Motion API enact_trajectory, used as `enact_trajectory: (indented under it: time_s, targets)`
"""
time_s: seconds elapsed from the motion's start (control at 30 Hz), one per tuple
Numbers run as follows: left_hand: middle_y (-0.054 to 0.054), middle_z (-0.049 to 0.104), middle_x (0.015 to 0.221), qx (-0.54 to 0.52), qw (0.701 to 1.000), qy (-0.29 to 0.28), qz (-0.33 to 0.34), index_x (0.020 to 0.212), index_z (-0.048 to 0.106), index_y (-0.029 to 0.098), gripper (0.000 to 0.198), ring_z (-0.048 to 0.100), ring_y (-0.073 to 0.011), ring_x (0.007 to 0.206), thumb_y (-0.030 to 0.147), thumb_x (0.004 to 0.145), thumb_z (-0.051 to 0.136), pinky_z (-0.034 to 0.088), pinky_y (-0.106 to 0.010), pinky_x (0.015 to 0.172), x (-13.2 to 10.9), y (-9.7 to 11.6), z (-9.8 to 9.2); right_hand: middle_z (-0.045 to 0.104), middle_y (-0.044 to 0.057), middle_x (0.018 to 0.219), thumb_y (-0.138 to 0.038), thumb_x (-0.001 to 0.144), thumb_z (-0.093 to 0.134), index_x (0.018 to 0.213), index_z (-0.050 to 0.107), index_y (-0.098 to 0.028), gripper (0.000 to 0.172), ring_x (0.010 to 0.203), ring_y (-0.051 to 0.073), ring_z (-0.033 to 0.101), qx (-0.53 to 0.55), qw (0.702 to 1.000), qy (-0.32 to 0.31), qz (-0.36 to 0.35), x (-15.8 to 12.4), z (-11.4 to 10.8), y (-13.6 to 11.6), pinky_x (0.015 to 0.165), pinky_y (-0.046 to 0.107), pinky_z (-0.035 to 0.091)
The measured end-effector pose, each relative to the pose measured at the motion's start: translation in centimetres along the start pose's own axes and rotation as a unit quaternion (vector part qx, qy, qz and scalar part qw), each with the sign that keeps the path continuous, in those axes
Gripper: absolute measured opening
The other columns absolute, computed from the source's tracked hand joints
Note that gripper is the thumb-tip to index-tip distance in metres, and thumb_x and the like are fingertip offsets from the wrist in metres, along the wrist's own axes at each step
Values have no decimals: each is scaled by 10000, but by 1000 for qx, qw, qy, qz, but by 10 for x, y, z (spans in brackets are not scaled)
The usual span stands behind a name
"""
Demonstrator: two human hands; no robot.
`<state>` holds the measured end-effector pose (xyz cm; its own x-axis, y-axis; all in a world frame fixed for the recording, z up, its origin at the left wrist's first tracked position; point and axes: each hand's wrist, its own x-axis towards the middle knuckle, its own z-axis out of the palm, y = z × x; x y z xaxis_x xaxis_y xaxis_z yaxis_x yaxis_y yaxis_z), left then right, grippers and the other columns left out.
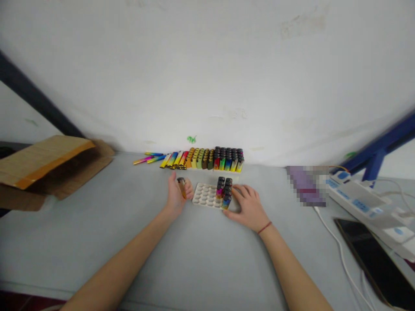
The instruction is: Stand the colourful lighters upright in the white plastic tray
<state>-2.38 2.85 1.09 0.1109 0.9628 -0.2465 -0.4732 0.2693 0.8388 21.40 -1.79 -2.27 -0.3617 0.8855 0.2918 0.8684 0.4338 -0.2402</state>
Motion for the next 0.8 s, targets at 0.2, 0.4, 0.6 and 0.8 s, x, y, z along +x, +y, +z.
enact_trajectory:
  time_s: [0.2, 0.4, 0.6, 0.8]
  targets:
    - [65, 194, 353, 34, 999, 2, -41, 399, 283, 200, 535, 172, -49, 294, 488, 850, 298, 167, -189, 340, 1, -5, 2, 567, 140, 1289, -559, 766, 643, 1242, 577, -191, 606, 1169, 336, 463, -2, 1000, -1, 5, 0, 0, 0, 972, 495, 398]
    - [71, 174, 356, 4, 999, 35, -36, 415, 257, 204, 522, 145, -51, 302, 501, 840, 324, 135, -179, 329, 3, -7, 1, 566, 143, 1288, -561, 777, 631, 1248, 569, -171, 615, 1161, 332, 463, -2, 1000, 0, -1, -1, 1, 2, 983, 501, 393]
    - [77, 167, 376, -13, 999, 48, -19, 439, 266, 204, 532, 138, -49, 319, 522, 858, 344, 127, -175, 341, 1, -5, 0, 565, 147, 1290, -560, 777, 634, 1235, 575, -170, 604, 1161, 333, 463, 0, 1000, 1, -3, -1, 1, 2, 974, 502, 399]
    - [79, 164, 387, -7, 999, 48, -22, 450, 254, 204, 600, 137, -44, 329, 654, 842, 316, 115, -173, 348, -1, -2, 2, 567, 146, 1290, -560, 777, 632, 1238, 572, -167, 608, 1161, 330, 467, 3, 1000, -2, -1, -1, 1, 2, 981, 502, 396]
